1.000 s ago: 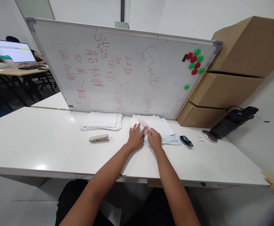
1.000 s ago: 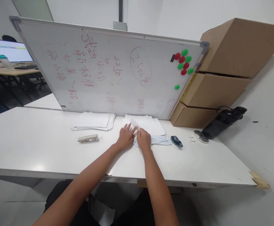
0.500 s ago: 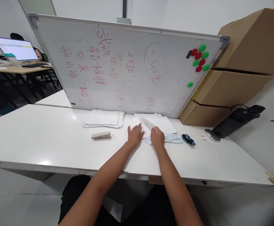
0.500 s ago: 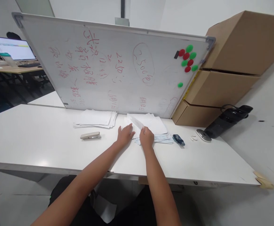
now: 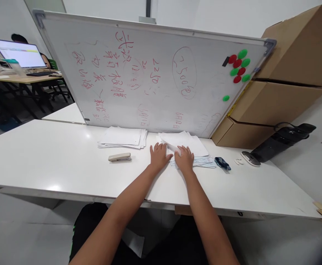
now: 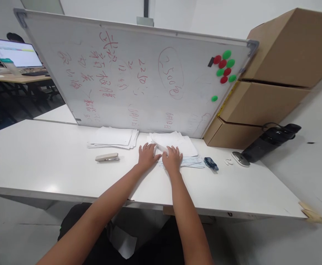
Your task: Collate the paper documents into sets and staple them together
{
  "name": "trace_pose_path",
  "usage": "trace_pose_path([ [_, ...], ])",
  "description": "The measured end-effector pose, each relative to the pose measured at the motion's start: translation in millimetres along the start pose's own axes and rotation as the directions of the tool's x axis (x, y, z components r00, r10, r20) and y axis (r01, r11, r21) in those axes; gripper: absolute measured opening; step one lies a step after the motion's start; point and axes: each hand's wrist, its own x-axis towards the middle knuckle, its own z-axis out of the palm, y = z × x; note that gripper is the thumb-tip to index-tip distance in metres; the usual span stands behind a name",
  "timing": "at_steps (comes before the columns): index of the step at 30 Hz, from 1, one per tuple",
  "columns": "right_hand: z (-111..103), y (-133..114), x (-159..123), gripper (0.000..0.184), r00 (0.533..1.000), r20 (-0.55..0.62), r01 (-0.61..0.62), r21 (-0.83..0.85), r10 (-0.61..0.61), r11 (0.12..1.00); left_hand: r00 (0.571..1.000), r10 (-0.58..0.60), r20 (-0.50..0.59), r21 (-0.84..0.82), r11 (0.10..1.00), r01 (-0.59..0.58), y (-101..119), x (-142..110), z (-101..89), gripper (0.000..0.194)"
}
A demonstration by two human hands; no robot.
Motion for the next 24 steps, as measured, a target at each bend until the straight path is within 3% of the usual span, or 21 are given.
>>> trace_pose_path([
  [5,2,7,3,0.053,0.985,0.17,0.014,-0.041,-0.007,0.999,0.994,-0.051,0.095,-0.08,0.995,0.059,-3,1,0.2,0.063],
  [15,3,8,5,0.063,0.988,0.149,0.036,-0.036,-0.03,0.999,0.998,0.038,0.046,-0.246,0.969,-0.025,3,-3,-9.5,0.045],
  [24,-1,5,1,0.038,0.981,0.088,0.162,0.108,-0.172,0.981,1.0,-0.025,0.009,-0.498,0.867,0.026,2,-2,-15.9,0.039],
])
